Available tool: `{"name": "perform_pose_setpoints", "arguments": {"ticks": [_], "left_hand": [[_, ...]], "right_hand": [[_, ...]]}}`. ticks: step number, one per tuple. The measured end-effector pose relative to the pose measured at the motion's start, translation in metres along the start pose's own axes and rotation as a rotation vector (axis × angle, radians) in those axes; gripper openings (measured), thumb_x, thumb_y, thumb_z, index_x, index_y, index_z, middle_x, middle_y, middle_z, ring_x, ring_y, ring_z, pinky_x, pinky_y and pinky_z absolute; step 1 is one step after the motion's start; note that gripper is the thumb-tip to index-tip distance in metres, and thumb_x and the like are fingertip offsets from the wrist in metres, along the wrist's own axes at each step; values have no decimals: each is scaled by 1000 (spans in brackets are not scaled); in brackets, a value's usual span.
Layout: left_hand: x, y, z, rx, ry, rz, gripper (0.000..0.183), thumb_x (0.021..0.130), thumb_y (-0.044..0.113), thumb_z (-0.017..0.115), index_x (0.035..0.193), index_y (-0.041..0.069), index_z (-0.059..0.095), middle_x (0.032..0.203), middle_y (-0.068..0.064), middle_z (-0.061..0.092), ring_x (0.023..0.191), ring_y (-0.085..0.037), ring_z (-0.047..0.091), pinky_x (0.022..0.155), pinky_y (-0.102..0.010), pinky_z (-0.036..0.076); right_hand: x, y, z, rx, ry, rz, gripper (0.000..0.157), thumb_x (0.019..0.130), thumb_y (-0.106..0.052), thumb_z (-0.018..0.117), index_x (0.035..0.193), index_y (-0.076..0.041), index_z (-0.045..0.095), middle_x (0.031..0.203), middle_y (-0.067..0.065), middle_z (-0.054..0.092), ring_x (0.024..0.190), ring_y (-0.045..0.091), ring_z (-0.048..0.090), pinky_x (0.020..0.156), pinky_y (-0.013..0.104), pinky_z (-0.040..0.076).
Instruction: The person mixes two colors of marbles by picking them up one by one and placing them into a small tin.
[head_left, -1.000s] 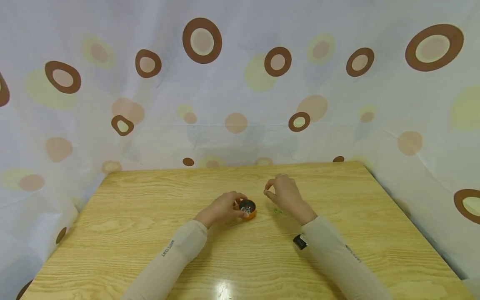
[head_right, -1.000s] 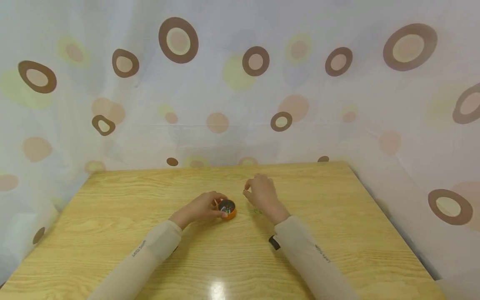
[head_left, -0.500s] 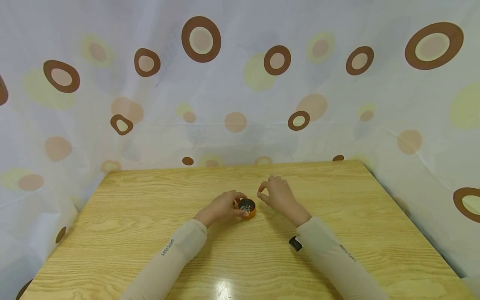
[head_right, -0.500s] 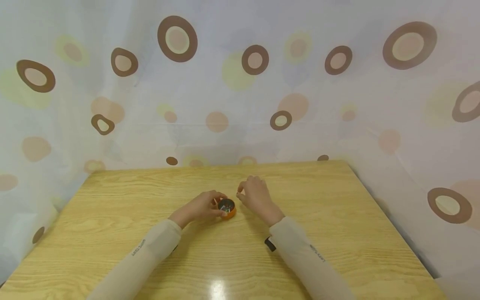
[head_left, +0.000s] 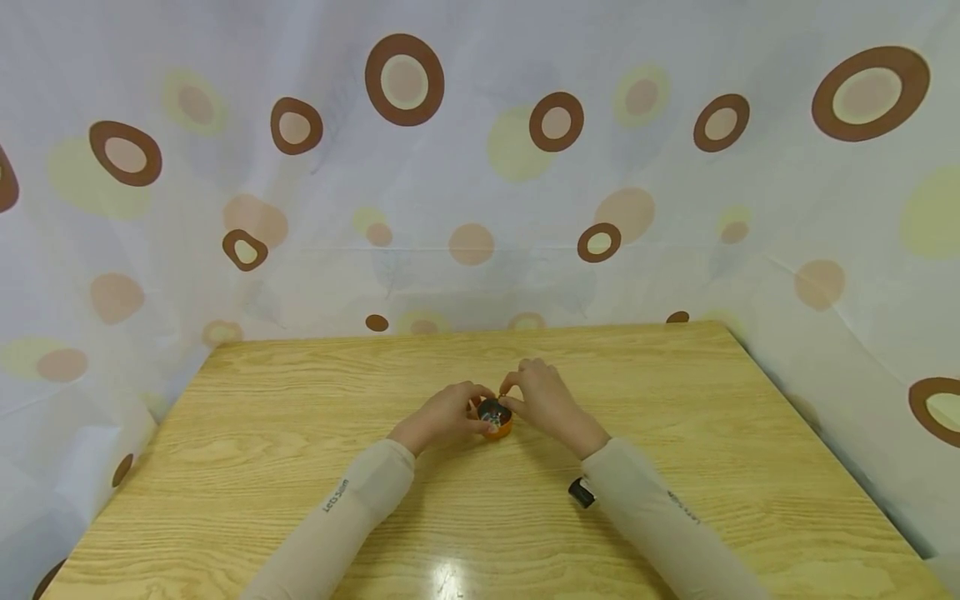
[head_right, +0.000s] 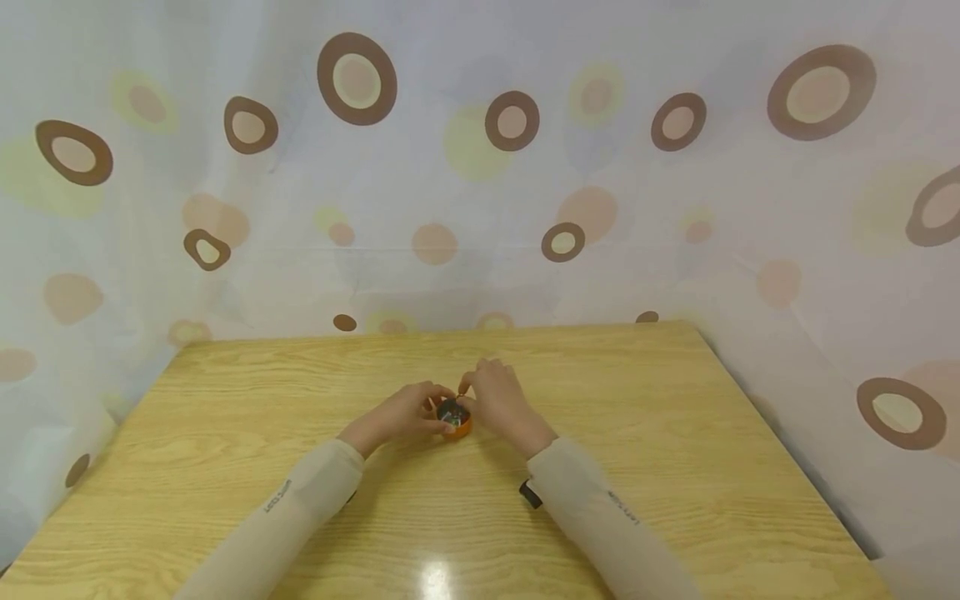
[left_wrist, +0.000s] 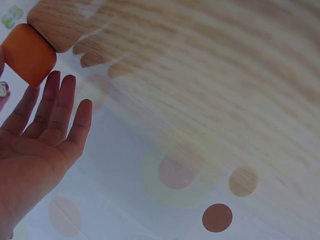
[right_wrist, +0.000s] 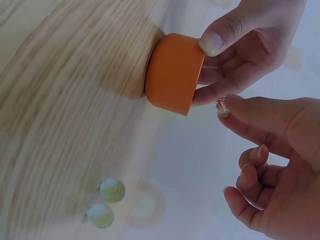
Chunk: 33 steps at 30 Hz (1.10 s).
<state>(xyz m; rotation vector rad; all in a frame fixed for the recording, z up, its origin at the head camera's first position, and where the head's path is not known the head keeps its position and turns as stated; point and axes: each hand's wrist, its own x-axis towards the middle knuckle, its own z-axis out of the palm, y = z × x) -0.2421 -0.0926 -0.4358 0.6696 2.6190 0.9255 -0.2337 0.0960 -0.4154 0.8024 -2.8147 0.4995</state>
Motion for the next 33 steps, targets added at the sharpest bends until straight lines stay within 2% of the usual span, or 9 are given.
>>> {"name": "perform_pose_setpoints", "arguments": {"ticks": [17,33], "left_hand": [[2,-3,2,25,-7,15,55,87,31,73,135,11,55,115,-8,59,87,-16,59,77,-33,50],[4,-5,1,18,-6,29,48,87,31,72,128,10,58,113,-8,60,87,-16,62,76,-32,51]], "right_hand": [[2,-7,8,33,-57,-30,11,86,-19,74,93,-11,75,81,9,54,70,19,37,66,34,27],[4,-9,10,54,-68,-71,12,87,-17,73,96,-10,74,77,1,46,70,18,35,67,33,24]]}}
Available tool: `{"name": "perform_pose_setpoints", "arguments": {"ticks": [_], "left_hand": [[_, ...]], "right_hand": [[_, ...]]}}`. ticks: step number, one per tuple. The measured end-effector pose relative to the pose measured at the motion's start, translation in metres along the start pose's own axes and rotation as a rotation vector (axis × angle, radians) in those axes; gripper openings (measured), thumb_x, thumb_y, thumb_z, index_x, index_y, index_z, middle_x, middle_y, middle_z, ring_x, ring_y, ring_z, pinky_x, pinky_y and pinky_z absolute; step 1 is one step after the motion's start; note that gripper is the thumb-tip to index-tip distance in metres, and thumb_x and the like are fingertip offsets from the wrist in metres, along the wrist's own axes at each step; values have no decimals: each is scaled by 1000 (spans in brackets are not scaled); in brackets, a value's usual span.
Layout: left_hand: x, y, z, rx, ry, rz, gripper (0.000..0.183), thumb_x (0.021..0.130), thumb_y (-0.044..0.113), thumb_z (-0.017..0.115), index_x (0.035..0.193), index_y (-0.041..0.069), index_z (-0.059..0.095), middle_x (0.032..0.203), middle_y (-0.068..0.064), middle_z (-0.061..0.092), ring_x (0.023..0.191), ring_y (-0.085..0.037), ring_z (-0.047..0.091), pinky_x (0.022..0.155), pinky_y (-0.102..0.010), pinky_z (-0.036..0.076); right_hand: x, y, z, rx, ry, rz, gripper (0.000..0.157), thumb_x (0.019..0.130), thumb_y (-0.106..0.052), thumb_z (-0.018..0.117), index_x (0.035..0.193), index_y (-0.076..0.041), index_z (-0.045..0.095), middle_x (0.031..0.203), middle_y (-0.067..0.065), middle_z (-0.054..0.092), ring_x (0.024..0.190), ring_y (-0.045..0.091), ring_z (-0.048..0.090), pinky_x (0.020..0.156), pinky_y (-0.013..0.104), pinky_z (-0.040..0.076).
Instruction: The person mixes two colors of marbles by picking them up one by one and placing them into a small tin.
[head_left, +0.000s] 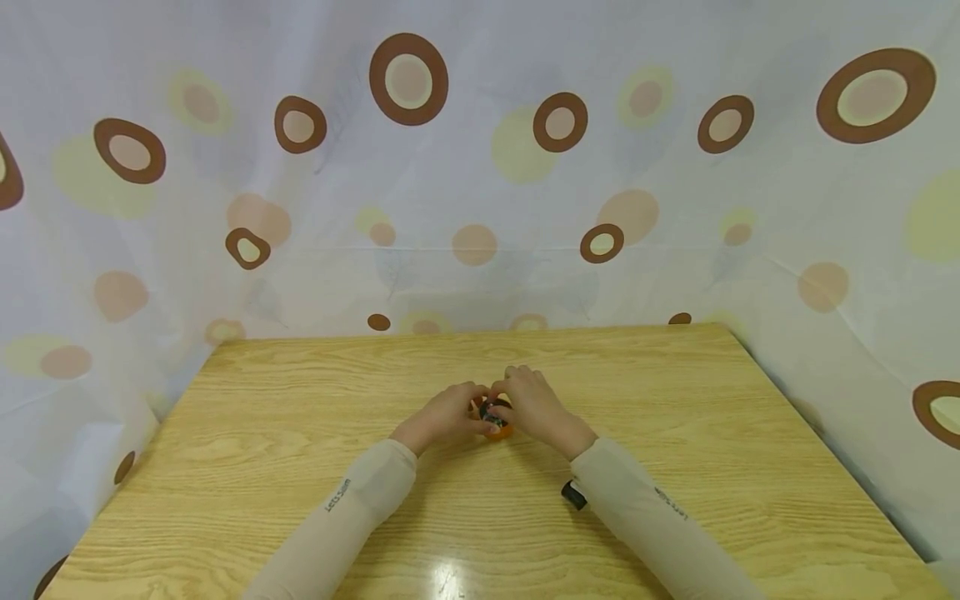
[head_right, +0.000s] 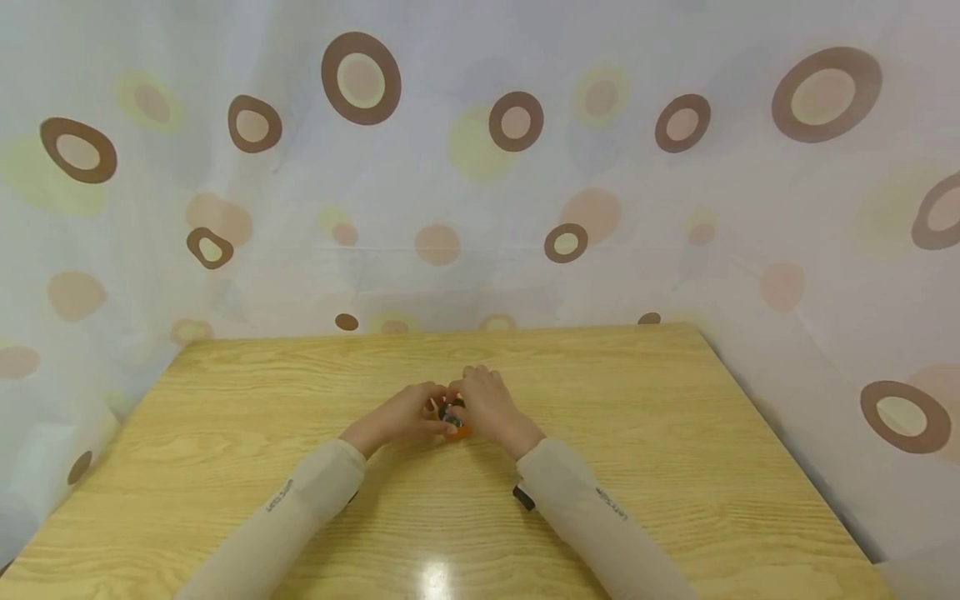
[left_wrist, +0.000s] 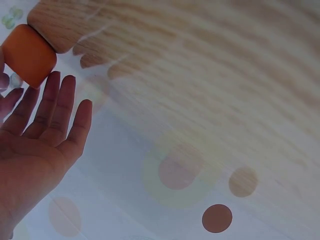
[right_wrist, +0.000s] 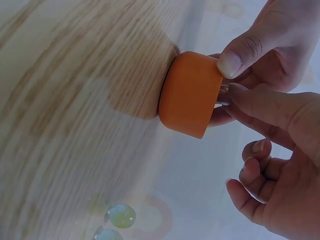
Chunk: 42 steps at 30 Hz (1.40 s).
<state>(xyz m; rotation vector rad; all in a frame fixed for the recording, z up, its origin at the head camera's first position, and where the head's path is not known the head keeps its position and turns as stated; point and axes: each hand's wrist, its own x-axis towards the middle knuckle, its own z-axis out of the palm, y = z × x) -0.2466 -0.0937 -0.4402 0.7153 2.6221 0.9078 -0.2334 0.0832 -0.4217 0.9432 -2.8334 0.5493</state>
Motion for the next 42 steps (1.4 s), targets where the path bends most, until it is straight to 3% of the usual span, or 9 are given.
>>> {"name": "perform_pose_setpoints", "arguments": {"ticks": [7,19,28,42], "left_hand": [[0,0,0,10,1,-5,52,87,31,72,132,10,57,112,-7,59,89,-17,60,78,-33,50],[-1,3,-1,10,2,-7,51,87,30,73,130,8,57,113,-11,58,91,-20,61,79,-35,51],[-2,4,-1,25,6,-17,52,87,29,73,132,8,56,114,-12,58,93,-21,61,80,-36,51],[-2,2,1,-8,10,-26,53,87,30,73,133,11,56,116,-10,58,91,-17,62,77,-32,52]], "right_hand": [[0,4,-1,6,13,16,13,87,-18,73,97,-11,75,81,8,52,71,19,36,68,33,26],[-6,16,-9,-46,56,35,11,87,-20,73,93,-11,75,82,8,57,75,22,48,69,38,38],[-13,31,-13,-45,83,33,9,85,-18,74,90,-10,75,77,7,57,71,20,48,67,36,39],[-27,47,-20,-24,42,95,9,86,-16,73,91,-8,75,78,3,55,73,20,48,66,35,37]]}}
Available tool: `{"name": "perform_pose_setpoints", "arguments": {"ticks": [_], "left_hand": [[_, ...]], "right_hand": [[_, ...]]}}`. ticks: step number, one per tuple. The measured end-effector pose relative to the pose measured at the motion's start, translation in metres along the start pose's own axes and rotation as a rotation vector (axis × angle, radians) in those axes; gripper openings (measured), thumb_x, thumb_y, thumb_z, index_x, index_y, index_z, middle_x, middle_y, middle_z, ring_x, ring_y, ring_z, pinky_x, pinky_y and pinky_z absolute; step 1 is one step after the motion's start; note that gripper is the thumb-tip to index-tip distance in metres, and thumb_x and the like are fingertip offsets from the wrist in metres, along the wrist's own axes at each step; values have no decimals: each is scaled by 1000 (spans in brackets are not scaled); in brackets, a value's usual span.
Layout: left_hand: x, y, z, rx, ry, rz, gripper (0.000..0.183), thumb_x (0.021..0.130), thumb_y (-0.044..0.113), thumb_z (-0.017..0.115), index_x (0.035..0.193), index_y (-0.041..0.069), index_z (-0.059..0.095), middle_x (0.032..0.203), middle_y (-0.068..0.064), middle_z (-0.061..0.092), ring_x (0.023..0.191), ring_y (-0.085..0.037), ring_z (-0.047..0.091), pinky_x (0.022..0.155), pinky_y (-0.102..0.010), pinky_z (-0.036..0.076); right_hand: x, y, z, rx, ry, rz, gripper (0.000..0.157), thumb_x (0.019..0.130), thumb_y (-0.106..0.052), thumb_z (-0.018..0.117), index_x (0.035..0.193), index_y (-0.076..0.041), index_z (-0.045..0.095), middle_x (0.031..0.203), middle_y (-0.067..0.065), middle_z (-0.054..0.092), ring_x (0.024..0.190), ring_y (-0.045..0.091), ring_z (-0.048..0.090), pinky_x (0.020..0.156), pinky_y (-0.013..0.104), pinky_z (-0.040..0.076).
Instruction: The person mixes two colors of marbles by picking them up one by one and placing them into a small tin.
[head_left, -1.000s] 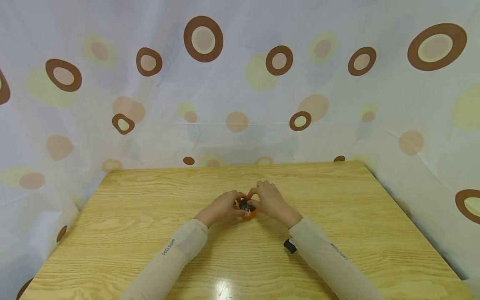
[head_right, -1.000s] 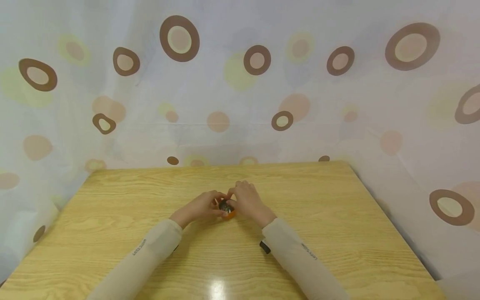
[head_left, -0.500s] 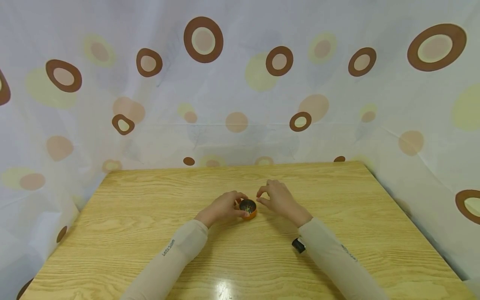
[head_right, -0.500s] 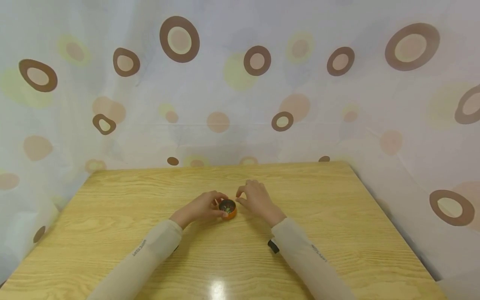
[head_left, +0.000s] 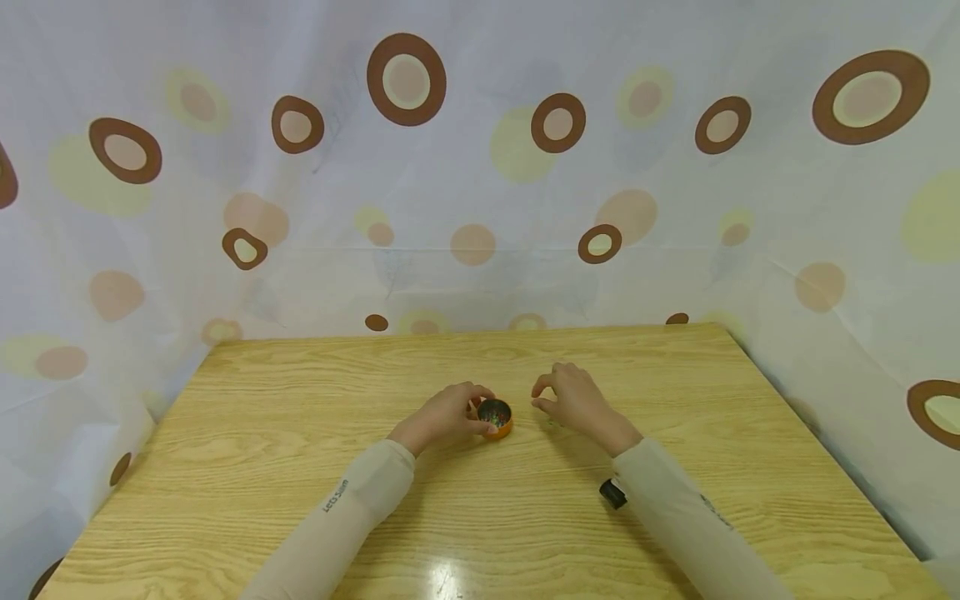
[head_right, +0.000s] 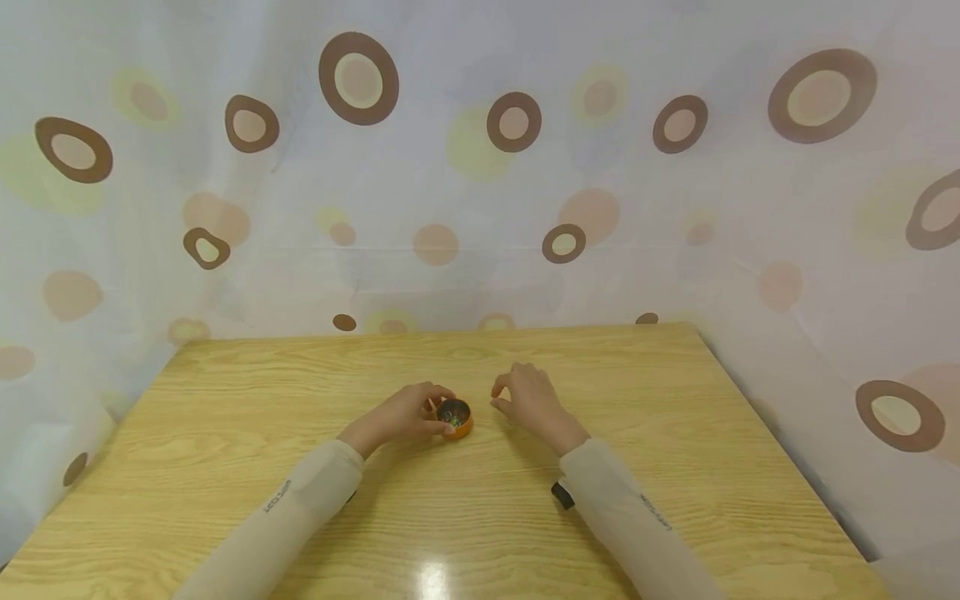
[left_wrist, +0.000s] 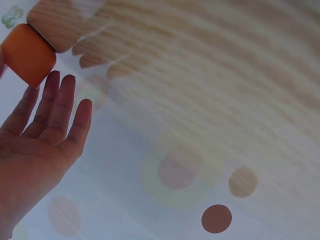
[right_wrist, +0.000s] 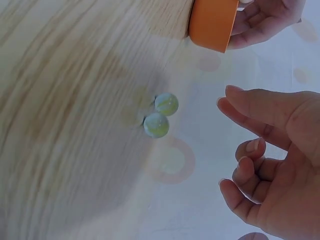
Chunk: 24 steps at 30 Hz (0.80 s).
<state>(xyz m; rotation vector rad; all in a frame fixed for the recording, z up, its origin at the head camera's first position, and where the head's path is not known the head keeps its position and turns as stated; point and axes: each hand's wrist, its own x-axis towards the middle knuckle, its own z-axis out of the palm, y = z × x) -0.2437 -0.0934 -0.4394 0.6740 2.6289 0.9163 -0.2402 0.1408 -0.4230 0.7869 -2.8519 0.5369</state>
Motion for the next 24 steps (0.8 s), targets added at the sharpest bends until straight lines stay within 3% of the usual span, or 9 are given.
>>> {"name": "perform_pose_setpoints", "arguments": {"ticks": [11,20,24], "left_hand": [[-2,0,-1,15,-1,7,54,88,30,72,135,12,55,118,-11,57,92,-17,62,78,-32,51],[-1,0,0,25,-6,3,54,87,31,73,134,11,55,117,-10,57,93,-19,59,80,-34,50],[-1,-1,-1,19,-4,6,54,87,31,73,134,12,55,117,-10,57,94,-19,60,80,-33,50]], "right_hand": [[-7,11,-7,-12,-45,35,6,85,-12,74,87,-7,75,83,8,62,81,29,56,72,45,45],[-13,16,-8,5,-135,87,4,84,-11,74,84,-8,75,83,10,63,70,23,54,61,37,42],[-13,16,-8,-3,-147,77,4,84,-11,75,84,-8,76,87,12,66,73,25,58,65,42,45]]}}
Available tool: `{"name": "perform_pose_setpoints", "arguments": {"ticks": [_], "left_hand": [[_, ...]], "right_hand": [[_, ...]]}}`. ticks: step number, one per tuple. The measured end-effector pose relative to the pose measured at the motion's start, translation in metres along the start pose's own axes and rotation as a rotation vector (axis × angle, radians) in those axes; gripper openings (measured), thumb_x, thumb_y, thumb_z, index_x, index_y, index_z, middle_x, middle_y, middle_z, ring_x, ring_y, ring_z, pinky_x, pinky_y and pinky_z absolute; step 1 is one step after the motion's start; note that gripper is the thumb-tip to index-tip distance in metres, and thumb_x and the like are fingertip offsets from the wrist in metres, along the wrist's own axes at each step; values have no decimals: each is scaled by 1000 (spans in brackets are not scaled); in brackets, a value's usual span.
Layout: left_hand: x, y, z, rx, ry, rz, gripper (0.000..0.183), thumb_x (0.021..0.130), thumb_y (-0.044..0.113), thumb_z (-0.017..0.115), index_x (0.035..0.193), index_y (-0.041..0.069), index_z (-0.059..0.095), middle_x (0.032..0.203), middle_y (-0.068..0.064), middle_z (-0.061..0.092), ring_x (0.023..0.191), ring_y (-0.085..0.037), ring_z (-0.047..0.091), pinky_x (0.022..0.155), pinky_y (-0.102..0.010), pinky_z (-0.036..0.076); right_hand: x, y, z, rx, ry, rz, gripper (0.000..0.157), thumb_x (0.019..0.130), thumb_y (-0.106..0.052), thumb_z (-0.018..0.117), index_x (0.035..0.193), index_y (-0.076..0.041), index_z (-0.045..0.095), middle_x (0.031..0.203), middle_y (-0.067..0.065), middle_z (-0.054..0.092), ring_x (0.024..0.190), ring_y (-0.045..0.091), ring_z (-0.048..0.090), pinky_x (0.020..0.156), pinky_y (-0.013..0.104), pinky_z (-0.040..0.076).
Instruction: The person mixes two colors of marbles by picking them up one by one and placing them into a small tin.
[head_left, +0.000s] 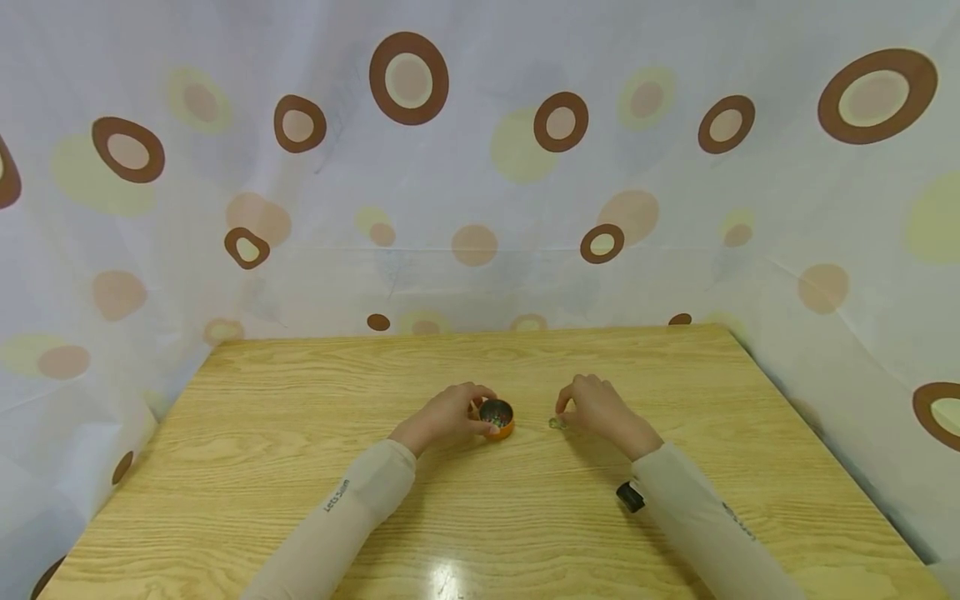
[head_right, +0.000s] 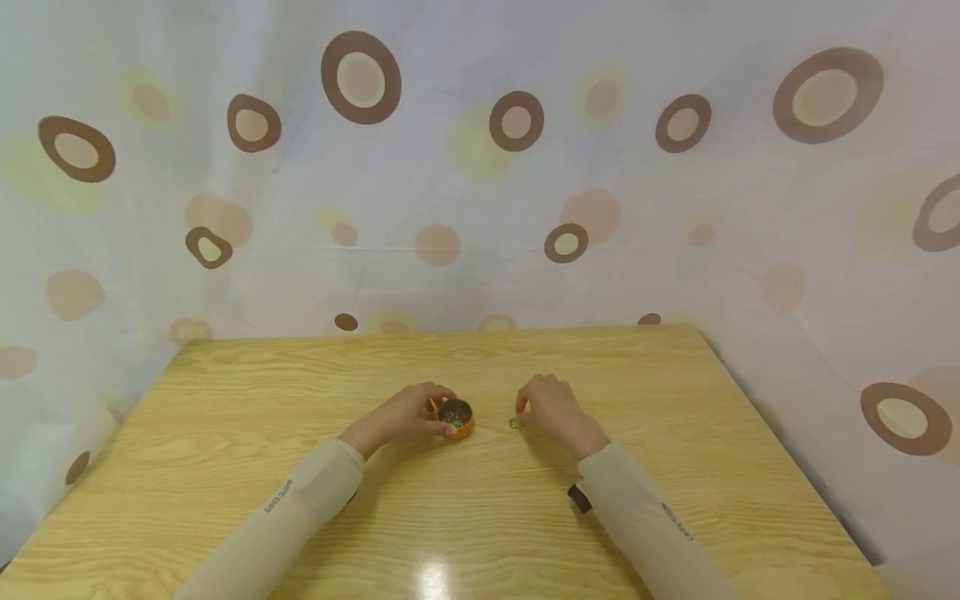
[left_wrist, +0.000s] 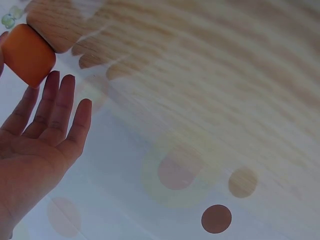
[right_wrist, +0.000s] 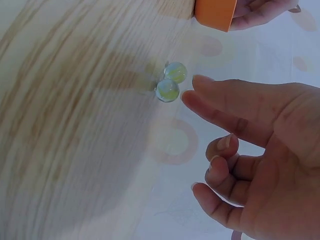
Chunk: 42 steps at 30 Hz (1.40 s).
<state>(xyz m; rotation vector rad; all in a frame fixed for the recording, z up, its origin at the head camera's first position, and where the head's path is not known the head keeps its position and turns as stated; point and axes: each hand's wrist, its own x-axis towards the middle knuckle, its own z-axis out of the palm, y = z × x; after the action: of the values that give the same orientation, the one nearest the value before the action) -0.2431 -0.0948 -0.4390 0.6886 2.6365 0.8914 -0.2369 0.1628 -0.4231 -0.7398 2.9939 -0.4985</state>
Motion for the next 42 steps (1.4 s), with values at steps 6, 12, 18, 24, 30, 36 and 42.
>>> {"name": "perform_pose_setpoints", "arguments": {"ticks": [6,12,18,24,30,36,42], "left_hand": [[0,1,-1,1,4,5,53,87,30,73,134,12,55,117,-10,57,93,-18,61,79,-33,51],[-1,1,-1,4,-2,7,54,87,30,73,134,11,55,116,-10,57,93,-18,60,80,-33,50],[0,1,-1,7,1,12,53,87,29,72,134,11,55,115,-10,58,92,-18,61,79,-33,51],[0,1,-1,0,1,15,53,87,29,73,133,10,55,116,-11,58,93,-19,60,80,-34,51],[-1,1,-1,12,4,13,53,88,30,72,134,11,55,116,-11,57,94,-19,60,81,-35,50],[-1,2,-1,3,1,5,54,87,30,73,135,11,55,117,-10,57,95,-20,60,83,-35,50],[0,0,-1,0,-1,2,54,87,31,73,135,11,54,117,-10,57,96,-20,59,83,-35,50]], "right_hand": [[-2,-2,-3,-12,-1,-11,5,83,-12,76,84,-7,76,92,13,66,83,33,59,74,50,45],[-5,-3,-3,-27,-28,4,5,81,-10,77,83,-6,75,96,16,65,91,39,58,80,56,45],[-4,-1,-2,-52,-33,13,5,80,-9,78,82,-6,75,97,16,66,91,40,58,80,56,45],[-2,0,1,-61,-46,26,3,80,-9,78,80,-8,75,98,15,68,88,38,60,78,54,46],[-2,1,4,-66,-62,31,3,80,-9,78,81,-8,75,98,15,67,91,39,60,79,54,46],[-2,1,3,-64,-54,30,3,80,-9,78,80,-8,75,97,15,67,92,39,60,80,55,46],[-3,1,0,-70,-17,15,3,82,-7,75,83,-5,75,93,13,65,88,37,58,77,54,45]]}}
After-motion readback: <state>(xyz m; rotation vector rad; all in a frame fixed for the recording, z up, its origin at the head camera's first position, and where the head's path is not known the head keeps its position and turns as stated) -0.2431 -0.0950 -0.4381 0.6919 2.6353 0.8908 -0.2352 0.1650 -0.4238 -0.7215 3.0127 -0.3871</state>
